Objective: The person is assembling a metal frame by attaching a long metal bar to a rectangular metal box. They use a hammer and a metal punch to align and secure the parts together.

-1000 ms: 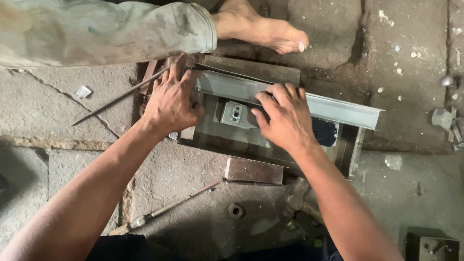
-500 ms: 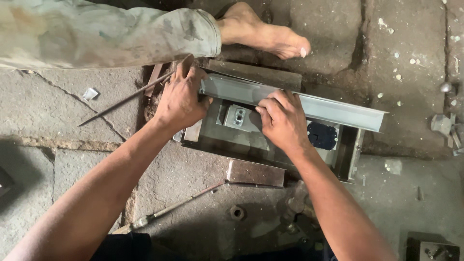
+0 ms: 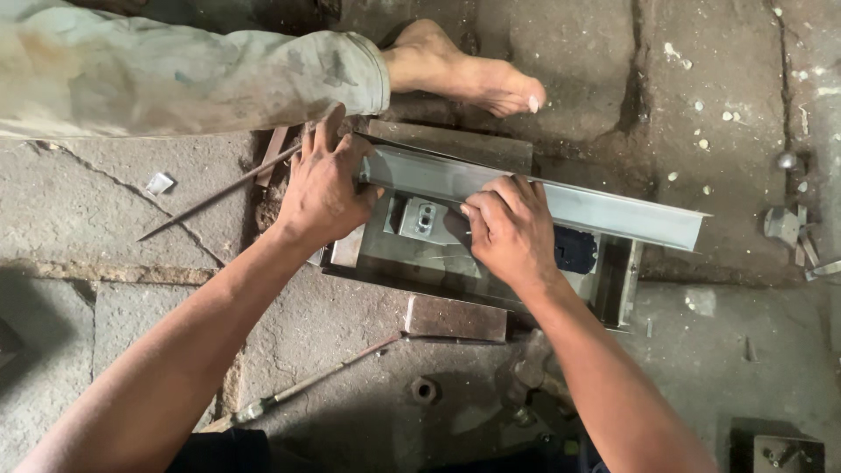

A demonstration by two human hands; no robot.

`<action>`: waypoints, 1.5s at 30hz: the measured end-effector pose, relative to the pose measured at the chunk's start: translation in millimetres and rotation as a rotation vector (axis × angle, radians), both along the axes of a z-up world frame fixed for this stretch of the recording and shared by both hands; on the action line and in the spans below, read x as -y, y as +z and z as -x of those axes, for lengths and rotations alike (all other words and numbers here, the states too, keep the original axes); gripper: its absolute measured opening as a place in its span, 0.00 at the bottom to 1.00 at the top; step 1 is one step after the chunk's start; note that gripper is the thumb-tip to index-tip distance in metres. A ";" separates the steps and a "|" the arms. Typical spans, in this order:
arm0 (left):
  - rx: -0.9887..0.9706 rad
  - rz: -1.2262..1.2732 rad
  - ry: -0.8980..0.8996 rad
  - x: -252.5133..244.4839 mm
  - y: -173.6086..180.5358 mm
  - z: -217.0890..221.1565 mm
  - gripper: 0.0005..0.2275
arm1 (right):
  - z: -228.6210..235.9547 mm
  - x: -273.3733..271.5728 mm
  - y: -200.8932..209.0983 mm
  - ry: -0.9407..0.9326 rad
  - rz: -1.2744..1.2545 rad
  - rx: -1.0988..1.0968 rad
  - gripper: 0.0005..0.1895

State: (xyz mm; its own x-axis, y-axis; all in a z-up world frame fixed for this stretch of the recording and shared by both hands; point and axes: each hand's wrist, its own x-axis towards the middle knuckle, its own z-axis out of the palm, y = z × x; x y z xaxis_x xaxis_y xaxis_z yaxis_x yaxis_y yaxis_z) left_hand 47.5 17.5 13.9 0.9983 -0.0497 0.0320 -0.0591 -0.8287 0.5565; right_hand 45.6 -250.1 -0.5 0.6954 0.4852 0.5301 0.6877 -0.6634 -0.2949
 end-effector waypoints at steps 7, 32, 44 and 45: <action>-0.093 -0.052 -0.037 8.7 6.0 -2.0 0.23 | 5.7 8.1 0.6 -0.038 0.018 0.001 0.04; 0.397 0.027 -0.309 22.6 86.7 28.8 0.22 | 24.3 68.6 126.5 0.026 0.211 0.274 0.07; 0.626 0.631 -0.287 63.4 173.6 119.9 0.09 | 94.5 67.1 358.0 -0.002 0.727 0.706 0.06; 0.623 0.693 -0.284 64.6 174.7 129.4 0.07 | 99.6 68.5 362.7 0.006 0.746 0.703 0.06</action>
State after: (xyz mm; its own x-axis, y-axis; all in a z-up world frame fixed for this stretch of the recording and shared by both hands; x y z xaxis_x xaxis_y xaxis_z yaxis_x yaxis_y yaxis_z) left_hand -81.9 -47.1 188.6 0.7466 -0.0571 0.6628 -0.6549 -0.2388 0.7170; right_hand -54.0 -318.6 362.2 0.3406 0.8607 0.3783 0.5497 -0.5088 0.6625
